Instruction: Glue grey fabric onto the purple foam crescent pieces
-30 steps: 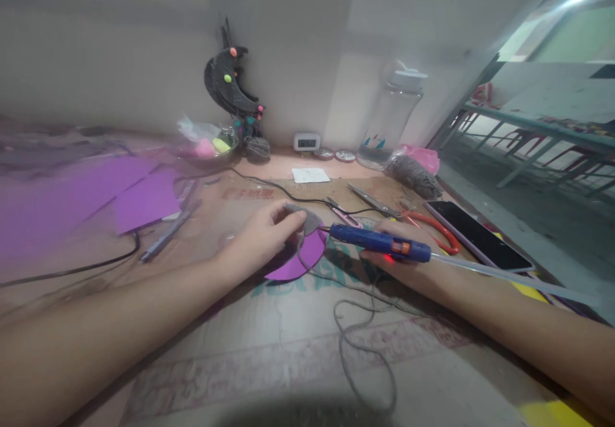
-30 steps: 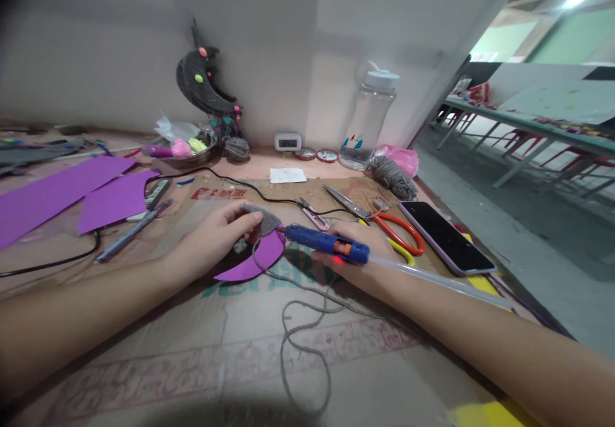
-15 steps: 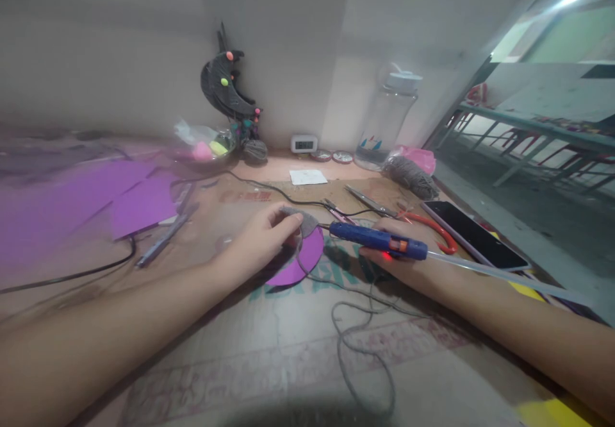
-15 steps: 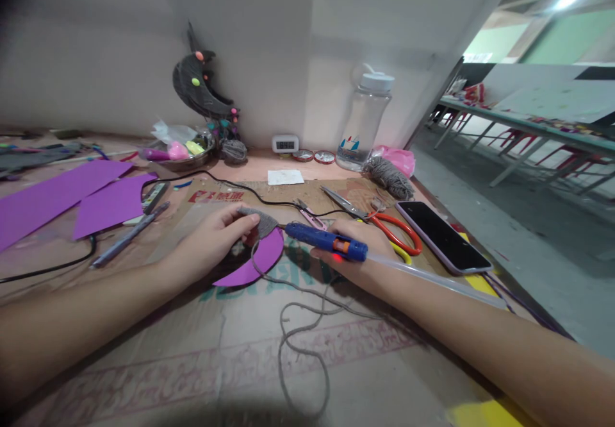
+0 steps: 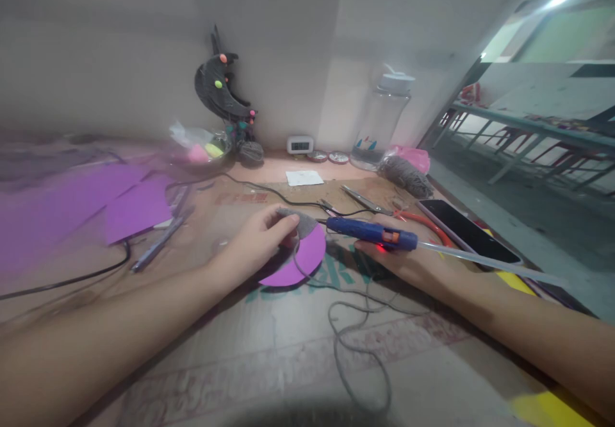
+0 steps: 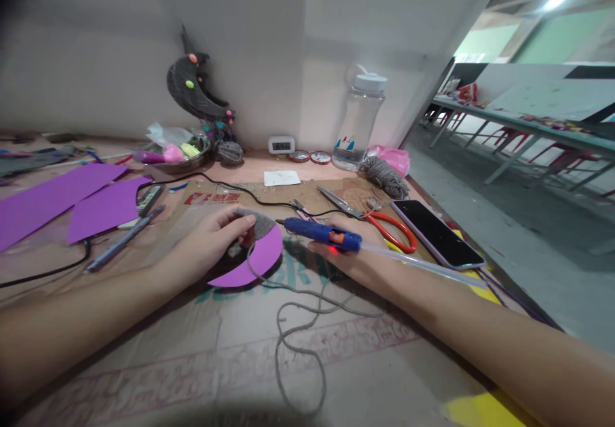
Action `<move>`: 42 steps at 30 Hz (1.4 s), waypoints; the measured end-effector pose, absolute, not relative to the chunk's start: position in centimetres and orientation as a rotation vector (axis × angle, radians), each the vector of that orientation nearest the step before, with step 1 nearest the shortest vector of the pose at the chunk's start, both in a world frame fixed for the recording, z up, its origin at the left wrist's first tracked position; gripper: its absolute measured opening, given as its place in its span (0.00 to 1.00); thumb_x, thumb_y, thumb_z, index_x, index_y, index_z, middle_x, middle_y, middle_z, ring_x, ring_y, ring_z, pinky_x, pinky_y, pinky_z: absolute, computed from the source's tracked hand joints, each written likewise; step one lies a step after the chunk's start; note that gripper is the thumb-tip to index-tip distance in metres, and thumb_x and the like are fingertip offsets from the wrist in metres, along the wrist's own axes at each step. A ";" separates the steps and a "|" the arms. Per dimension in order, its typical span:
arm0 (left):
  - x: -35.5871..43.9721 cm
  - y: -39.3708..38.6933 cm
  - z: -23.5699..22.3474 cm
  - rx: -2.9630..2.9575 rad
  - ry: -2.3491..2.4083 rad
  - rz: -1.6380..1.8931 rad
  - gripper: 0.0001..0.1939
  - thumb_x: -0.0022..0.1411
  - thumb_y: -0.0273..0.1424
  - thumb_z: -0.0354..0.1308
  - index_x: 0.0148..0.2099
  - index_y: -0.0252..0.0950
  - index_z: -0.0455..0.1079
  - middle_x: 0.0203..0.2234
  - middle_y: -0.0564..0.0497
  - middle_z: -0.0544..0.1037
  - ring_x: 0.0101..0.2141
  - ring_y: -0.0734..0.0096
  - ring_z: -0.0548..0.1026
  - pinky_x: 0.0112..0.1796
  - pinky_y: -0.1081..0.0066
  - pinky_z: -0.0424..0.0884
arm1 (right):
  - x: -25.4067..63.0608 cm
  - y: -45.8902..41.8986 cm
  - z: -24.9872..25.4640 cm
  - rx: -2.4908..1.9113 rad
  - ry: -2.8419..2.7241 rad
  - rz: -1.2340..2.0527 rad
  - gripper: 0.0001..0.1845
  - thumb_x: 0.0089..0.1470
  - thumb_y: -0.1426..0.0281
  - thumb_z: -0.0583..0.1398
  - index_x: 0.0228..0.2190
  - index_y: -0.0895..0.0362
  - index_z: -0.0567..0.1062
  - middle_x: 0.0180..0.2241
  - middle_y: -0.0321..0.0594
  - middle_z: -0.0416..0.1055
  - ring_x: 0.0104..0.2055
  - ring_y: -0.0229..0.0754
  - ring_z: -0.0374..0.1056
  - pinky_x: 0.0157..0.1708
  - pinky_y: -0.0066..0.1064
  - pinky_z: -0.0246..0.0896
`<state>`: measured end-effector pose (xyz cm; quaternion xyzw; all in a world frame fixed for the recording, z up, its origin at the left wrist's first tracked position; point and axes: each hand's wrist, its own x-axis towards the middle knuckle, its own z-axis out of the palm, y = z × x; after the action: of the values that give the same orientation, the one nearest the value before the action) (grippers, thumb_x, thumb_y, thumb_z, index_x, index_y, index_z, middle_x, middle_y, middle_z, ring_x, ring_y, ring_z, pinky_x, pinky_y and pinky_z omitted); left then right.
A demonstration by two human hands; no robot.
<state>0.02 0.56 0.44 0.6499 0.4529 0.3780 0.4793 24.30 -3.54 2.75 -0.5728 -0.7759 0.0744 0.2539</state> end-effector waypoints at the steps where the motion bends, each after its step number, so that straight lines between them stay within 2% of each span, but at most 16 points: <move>1: 0.0 0.6 0.4 1.576 1.102 0.927 0.12 0.63 0.38 0.52 0.28 0.37 0.63 0.21 0.56 0.70 0.23 0.75 0.68 0.25 0.75 0.62 | 24.3 -3.5 2.8 -1.547 -2.092 0.231 0.09 0.51 0.62 0.62 0.32 0.54 0.74 0.29 0.39 0.75 0.28 0.43 0.71 0.25 0.30 0.66; 3: -0.1 0.6 0.3 1.550 1.101 0.930 0.13 0.63 0.38 0.52 0.28 0.37 0.64 0.21 0.56 0.70 0.22 0.75 0.67 0.25 0.75 0.61 | 24.3 -3.4 2.9 -1.512 -2.068 0.287 0.08 0.52 0.63 0.61 0.33 0.54 0.74 0.31 0.41 0.76 0.30 0.45 0.72 0.27 0.32 0.68; 7: -0.1 0.7 0.1 1.519 1.096 0.937 0.13 0.63 0.38 0.53 0.29 0.37 0.64 0.21 0.57 0.70 0.24 0.76 0.68 0.27 0.75 0.61 | 24.7 -3.1 2.4 -1.409 -2.002 0.337 0.08 0.54 0.61 0.59 0.29 0.52 0.71 0.28 0.40 0.74 0.31 0.47 0.73 0.28 0.34 0.69; 13: 0.0 0.7 -0.1 1.527 1.093 0.939 0.13 0.62 0.39 0.53 0.29 0.37 0.63 0.21 0.57 0.69 0.23 0.76 0.67 0.26 0.75 0.61 | 25.1 -3.2 2.2 -1.451 -1.960 0.350 0.08 0.57 0.61 0.57 0.31 0.52 0.72 0.30 0.39 0.75 0.33 0.46 0.72 0.33 0.36 0.68; 19: 0.2 0.8 0.0 1.573 1.080 0.940 0.13 0.62 0.36 0.52 0.27 0.37 0.62 0.20 0.57 0.70 0.23 0.75 0.69 0.26 0.74 0.62 | 26.3 -2.0 3.2 -1.236 -1.781 0.459 0.12 0.58 0.60 0.57 0.40 0.53 0.71 0.35 0.39 0.75 0.34 0.44 0.71 0.34 0.35 0.68; 23: 0.4 0.6 0.2 1.593 1.060 0.928 0.13 0.62 0.36 0.52 0.26 0.37 0.62 0.19 0.56 0.70 0.23 0.74 0.69 0.27 0.74 0.62 | 26.9 0.5 5.0 -1.402 -1.786 0.341 0.12 0.53 0.59 0.61 0.34 0.55 0.76 0.34 0.41 0.77 0.37 0.48 0.73 0.39 0.39 0.68; 25: 0.4 0.6 0.3 1.592 1.054 0.919 0.12 0.62 0.36 0.52 0.27 0.37 0.62 0.19 0.56 0.70 0.24 0.73 0.69 0.26 0.74 0.62 | 26.9 2.6 5.9 -1.530 -1.807 0.241 0.13 0.50 0.59 0.63 0.34 0.56 0.78 0.33 0.41 0.78 0.38 0.51 0.73 0.40 0.41 0.67; 28: 0.4 0.6 0.3 1.587 1.061 0.924 0.12 0.61 0.37 0.53 0.28 0.37 0.62 0.19 0.56 0.70 0.24 0.73 0.69 0.26 0.74 0.61 | 26.2 6.1 7.0 -1.583 -1.851 0.191 0.15 0.52 0.60 0.61 0.37 0.58 0.78 0.35 0.43 0.78 0.40 0.51 0.73 0.40 0.38 0.67; 31: 0.4 0.7 0.1 1.582 1.042 0.925 0.12 0.61 0.37 0.53 0.28 0.37 0.62 0.19 0.56 0.69 0.23 0.73 0.68 0.26 0.74 0.61 | 24.9 9.4 7.0 -1.480 -2.028 0.390 0.20 0.60 0.59 0.54 0.40 0.60 0.77 0.38 0.45 0.78 0.41 0.45 0.74 0.38 0.31 0.67; 33: 0.4 0.7 -0.1 1.577 1.027 0.912 0.12 0.62 0.38 0.53 0.28 0.37 0.62 0.19 0.56 0.69 0.23 0.73 0.67 0.26 0.74 0.61 | 23.8 11.1 6.4 -1.444 -2.159 0.460 0.22 0.63 0.59 0.49 0.37 0.61 0.77 0.37 0.45 0.79 0.39 0.42 0.74 0.39 0.29 0.66; 37: 0.5 0.7 -0.2 1.579 1.016 0.900 0.11 0.62 0.38 0.52 0.30 0.37 0.62 0.20 0.56 0.70 0.24 0.73 0.67 0.27 0.73 0.61 | 21.6 13.6 4.3 -1.504 -2.212 0.424 0.23 0.62 0.58 0.52 0.29 0.60 0.79 0.34 0.45 0.79 0.39 0.44 0.74 0.43 0.29 0.64; 42: 0.5 0.7 -0.1 1.619 1.012 0.894 0.10 0.62 0.37 0.52 0.31 0.37 0.63 0.20 0.57 0.70 0.24 0.72 0.67 0.29 0.72 0.61 | 19.9 16.1 2.4 -1.605 -2.130 0.374 0.25 0.62 0.54 0.52 0.35 0.61 0.79 0.39 0.49 0.78 0.42 0.48 0.74 0.43 0.30 0.64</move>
<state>0.54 0.70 -0.07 0.6678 0.4174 0.3687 0.4938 19.93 16.07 2.43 -0.5810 -0.7711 0.1354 0.2223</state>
